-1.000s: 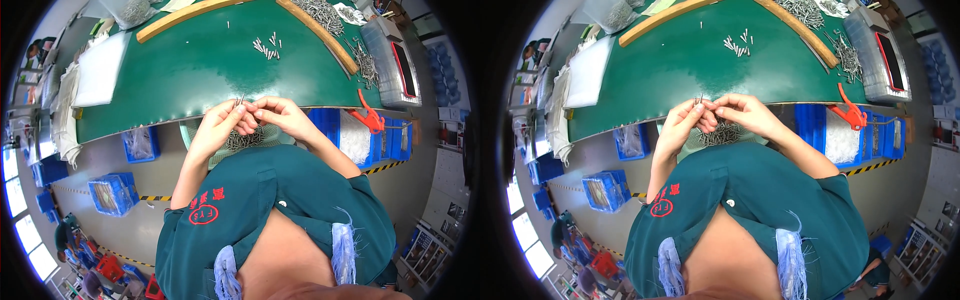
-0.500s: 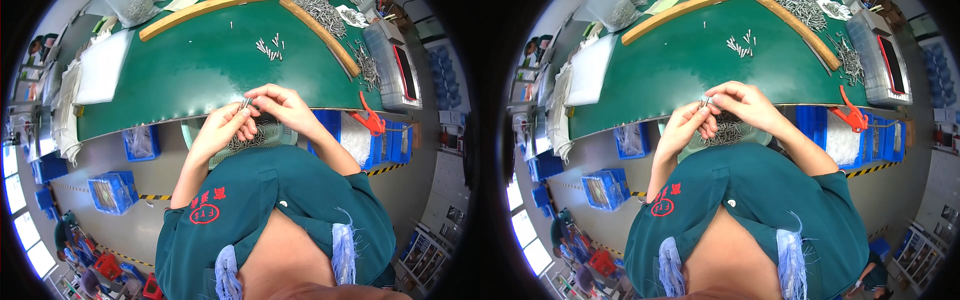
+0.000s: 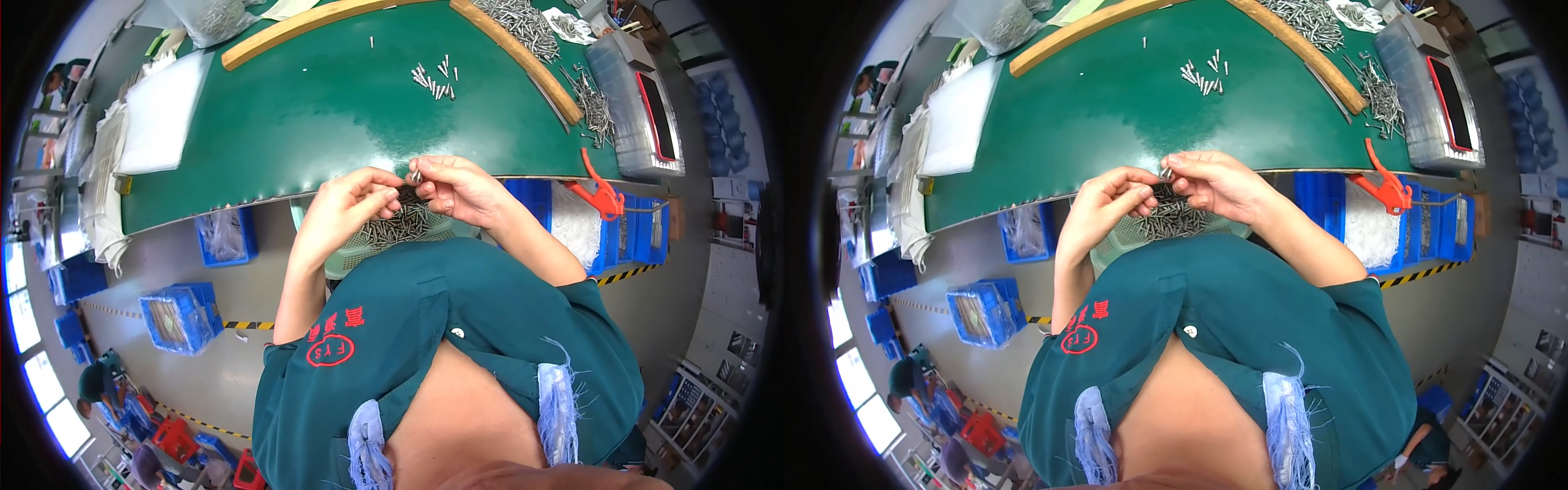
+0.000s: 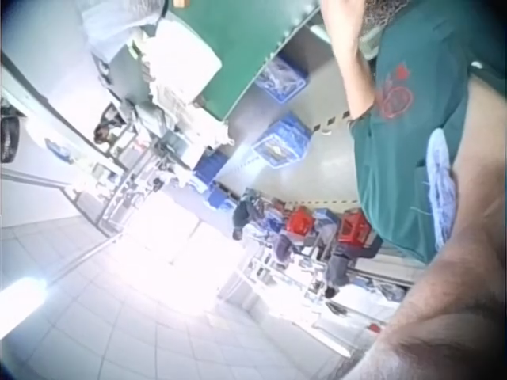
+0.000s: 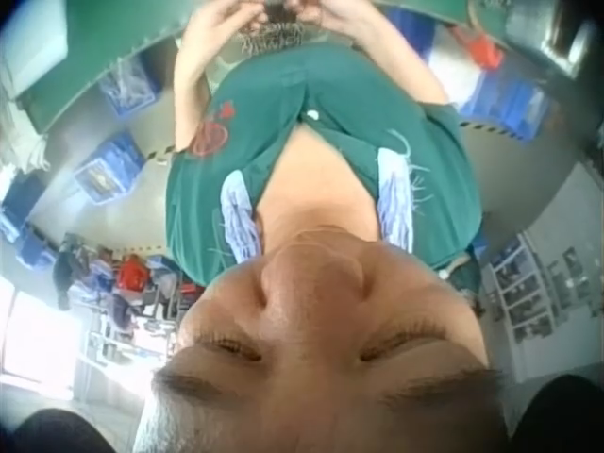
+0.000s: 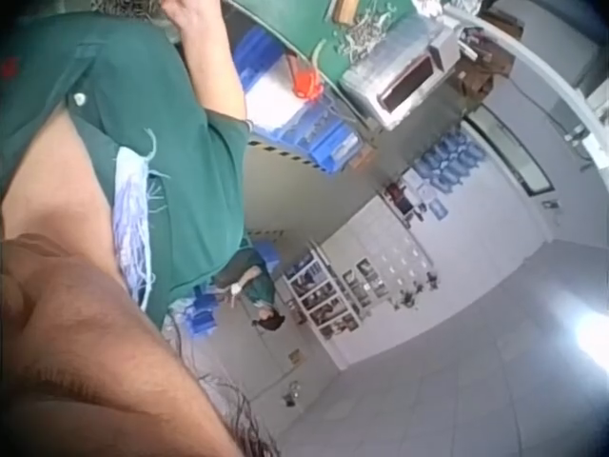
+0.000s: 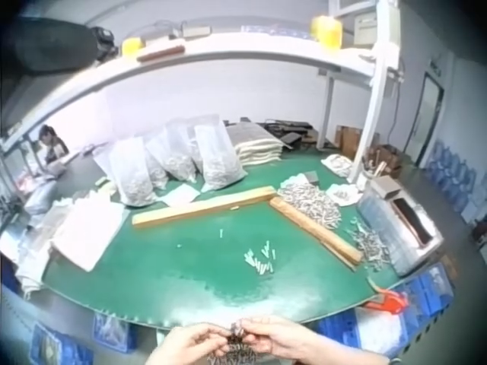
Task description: Picking and sorting small metal components from a workbench into a basket.
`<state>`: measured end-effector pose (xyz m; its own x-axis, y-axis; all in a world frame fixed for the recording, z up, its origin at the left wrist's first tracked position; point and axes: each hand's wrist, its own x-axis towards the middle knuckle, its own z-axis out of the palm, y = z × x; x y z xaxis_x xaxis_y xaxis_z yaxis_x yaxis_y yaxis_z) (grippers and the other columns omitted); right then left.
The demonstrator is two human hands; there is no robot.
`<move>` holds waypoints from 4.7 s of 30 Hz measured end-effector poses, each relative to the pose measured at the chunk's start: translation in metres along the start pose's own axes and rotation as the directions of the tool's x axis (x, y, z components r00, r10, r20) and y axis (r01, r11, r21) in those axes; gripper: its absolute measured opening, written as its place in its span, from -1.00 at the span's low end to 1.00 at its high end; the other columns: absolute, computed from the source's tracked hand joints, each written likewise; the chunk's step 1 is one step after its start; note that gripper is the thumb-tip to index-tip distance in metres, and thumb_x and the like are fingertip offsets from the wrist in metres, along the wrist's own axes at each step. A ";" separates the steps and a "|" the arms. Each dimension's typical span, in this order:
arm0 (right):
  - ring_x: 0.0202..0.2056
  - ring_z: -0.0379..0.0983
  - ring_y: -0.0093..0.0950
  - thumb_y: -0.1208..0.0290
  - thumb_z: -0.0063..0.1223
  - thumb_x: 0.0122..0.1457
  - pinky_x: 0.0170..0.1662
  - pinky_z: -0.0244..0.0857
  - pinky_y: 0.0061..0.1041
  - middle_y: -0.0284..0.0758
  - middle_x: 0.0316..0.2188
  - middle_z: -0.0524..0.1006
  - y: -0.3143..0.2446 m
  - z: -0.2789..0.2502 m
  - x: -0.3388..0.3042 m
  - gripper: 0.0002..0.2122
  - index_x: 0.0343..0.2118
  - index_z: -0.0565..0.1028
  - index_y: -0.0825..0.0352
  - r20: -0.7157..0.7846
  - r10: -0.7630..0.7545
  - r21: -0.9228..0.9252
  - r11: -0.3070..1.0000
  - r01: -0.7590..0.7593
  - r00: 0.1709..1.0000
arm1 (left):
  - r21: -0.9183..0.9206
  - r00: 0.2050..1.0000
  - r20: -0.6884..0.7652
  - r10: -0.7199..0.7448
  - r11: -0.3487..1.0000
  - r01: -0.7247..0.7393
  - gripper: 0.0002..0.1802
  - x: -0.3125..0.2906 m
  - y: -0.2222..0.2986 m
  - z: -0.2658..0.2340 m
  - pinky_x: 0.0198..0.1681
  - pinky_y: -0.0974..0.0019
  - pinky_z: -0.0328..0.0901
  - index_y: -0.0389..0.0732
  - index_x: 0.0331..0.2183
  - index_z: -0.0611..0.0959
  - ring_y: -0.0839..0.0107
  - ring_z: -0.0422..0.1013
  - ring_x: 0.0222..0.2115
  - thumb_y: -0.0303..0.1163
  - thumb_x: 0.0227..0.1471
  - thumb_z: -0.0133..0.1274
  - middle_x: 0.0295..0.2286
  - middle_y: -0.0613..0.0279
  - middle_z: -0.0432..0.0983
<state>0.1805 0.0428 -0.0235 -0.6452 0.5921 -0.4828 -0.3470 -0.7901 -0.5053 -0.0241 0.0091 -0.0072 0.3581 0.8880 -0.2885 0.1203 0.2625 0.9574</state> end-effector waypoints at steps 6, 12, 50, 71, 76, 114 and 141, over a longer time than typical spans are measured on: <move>-0.48 0.32 -0.78 0.28 0.06 0.10 -0.52 0.18 -0.75 -0.50 -0.48 0.50 -0.002 0.003 -0.006 -0.77 -0.24 0.52 0.29 0.130 -0.150 -0.743 0.640 0.196 0.980 | 0.064 0.993 -0.115 -0.024 0.997 0.032 -0.77 -0.005 0.000 -0.015 -0.39 0.56 0.28 -0.33 -0.21 0.53 0.63 0.39 -0.50 -0.46 0.07 -0.05 -0.50 0.28 0.51; -0.43 0.39 -0.71 0.32 0.00 0.12 -0.46 0.24 -0.71 -0.46 -0.41 0.52 -0.094 -0.031 0.013 -0.78 -0.22 0.52 0.27 0.051 -0.721 -0.917 0.240 0.318 0.691 | 0.089 0.983 -0.185 0.007 0.996 0.010 -0.77 -0.003 -0.016 -0.030 -0.38 0.53 0.32 -0.30 -0.22 0.56 0.61 0.42 -0.49 -0.44 0.06 -0.05 -0.50 0.26 0.53; -0.36 0.47 -0.29 0.39 -0.09 0.02 -0.30 0.36 -0.31 -0.21 -0.47 0.49 -0.184 -0.052 0.183 -0.87 -0.45 0.47 0.30 0.479 -0.635 -0.735 -0.668 -0.119 0.606 | 0.997 0.829 -0.062 0.555 0.073 0.026 -0.91 0.150 0.004 -0.141 -0.35 0.12 0.32 -0.24 -0.51 0.47 0.12 0.40 -0.42 -0.43 -0.12 -0.07 -0.51 0.08 0.40; -0.34 0.42 -0.51 0.45 -0.08 0.13 -0.25 0.26 -0.56 -0.36 -0.38 0.48 -0.102 -0.041 0.014 -0.84 -0.24 0.50 0.28 0.190 -0.820 -0.976 -0.100 0.192 0.539 | 0.853 0.771 -0.481 0.417 0.424 0.303 -0.81 -0.037 0.031 -0.161 -0.25 0.22 0.29 -0.22 -0.34 0.58 0.09 0.42 -0.31 -0.36 0.01 -0.04 -0.36 0.04 0.49; -0.37 0.38 -0.60 0.49 -0.09 0.13 -0.29 0.25 -0.63 -0.38 -0.43 0.44 -0.075 -0.055 0.002 -0.83 -0.25 0.50 0.32 0.055 -0.829 -0.978 0.067 0.197 0.556 | 0.992 0.791 -0.105 0.602 0.120 0.041 -0.56 0.083 -0.002 -0.144 -0.20 0.20 0.30 -0.04 -0.11 0.52 0.21 0.38 -0.23 -0.55 -0.08 -0.15 -0.22 0.19 0.44; -0.41 0.46 -0.43 0.43 0.06 0.02 -0.33 0.33 -0.50 -0.34 -0.45 0.49 -0.028 -0.045 -0.005 -0.85 -0.33 0.50 0.29 0.096 -0.862 -0.988 -0.020 0.156 0.498 | 0.988 0.756 0.089 0.649 0.037 -0.148 -0.56 0.171 0.014 -0.091 -0.07 0.19 0.19 -0.06 -0.07 0.47 0.27 0.32 -0.10 -0.53 -0.07 -0.12 -0.09 0.29 0.39; -0.31 0.37 -0.41 0.46 0.10 -0.07 -0.28 0.31 -0.45 -0.40 -0.38 0.41 -0.022 -0.036 0.034 -0.88 -0.42 0.49 0.27 0.395 -0.759 -0.911 -0.395 0.117 0.517 | 0.928 0.818 0.139 0.559 0.215 -0.305 -0.83 0.135 0.006 -0.019 -0.26 0.24 0.29 -0.20 -0.36 0.56 0.19 0.35 -0.35 -0.43 -0.12 0.06 -0.37 0.17 0.42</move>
<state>0.1905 0.0858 -0.0542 -0.3389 0.8434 0.4169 0.6819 0.5255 -0.5088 0.0070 0.1377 -0.0403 0.4887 0.8203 0.2972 0.7759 -0.5644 0.2819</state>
